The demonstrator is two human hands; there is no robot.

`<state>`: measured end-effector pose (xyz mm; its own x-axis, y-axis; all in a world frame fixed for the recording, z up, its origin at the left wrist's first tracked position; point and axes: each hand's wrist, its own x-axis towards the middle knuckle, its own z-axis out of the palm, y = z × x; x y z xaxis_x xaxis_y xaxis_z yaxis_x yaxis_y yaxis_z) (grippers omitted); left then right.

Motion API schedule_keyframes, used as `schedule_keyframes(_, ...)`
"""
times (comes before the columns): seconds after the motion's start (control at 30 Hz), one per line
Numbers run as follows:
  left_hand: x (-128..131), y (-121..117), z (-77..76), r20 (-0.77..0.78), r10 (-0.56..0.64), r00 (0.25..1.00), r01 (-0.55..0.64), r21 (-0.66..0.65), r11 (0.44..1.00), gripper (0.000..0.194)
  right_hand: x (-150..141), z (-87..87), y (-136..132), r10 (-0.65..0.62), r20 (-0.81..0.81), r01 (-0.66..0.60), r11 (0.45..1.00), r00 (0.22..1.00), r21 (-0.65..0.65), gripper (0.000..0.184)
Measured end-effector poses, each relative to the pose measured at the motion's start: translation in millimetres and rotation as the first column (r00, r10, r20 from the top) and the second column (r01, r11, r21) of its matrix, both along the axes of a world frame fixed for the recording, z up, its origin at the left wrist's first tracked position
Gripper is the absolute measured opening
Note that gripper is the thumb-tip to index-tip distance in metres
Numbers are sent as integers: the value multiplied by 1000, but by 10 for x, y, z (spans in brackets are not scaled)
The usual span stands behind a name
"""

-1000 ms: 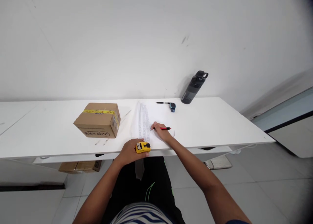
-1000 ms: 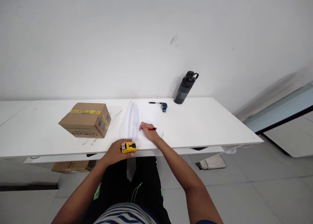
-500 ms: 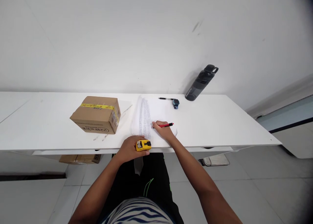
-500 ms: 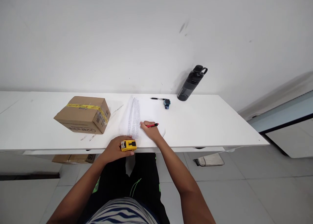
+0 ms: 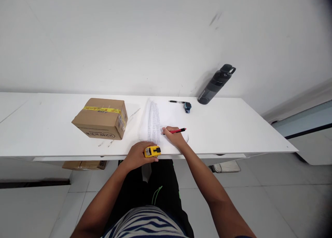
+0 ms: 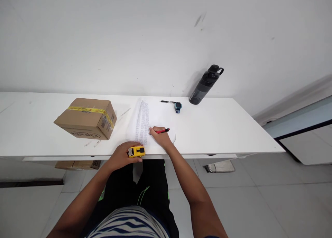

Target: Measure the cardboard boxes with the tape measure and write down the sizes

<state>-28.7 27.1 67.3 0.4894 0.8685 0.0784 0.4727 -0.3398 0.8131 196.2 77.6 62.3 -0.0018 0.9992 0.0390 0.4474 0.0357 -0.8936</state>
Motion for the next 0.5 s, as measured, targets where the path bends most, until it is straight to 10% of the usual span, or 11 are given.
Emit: schedule_keyframes(0.5,7,5,-27,-33,9,999,-9,22,1000,58,18,-19,10,-15,-1,15,1000,1000,5,36)
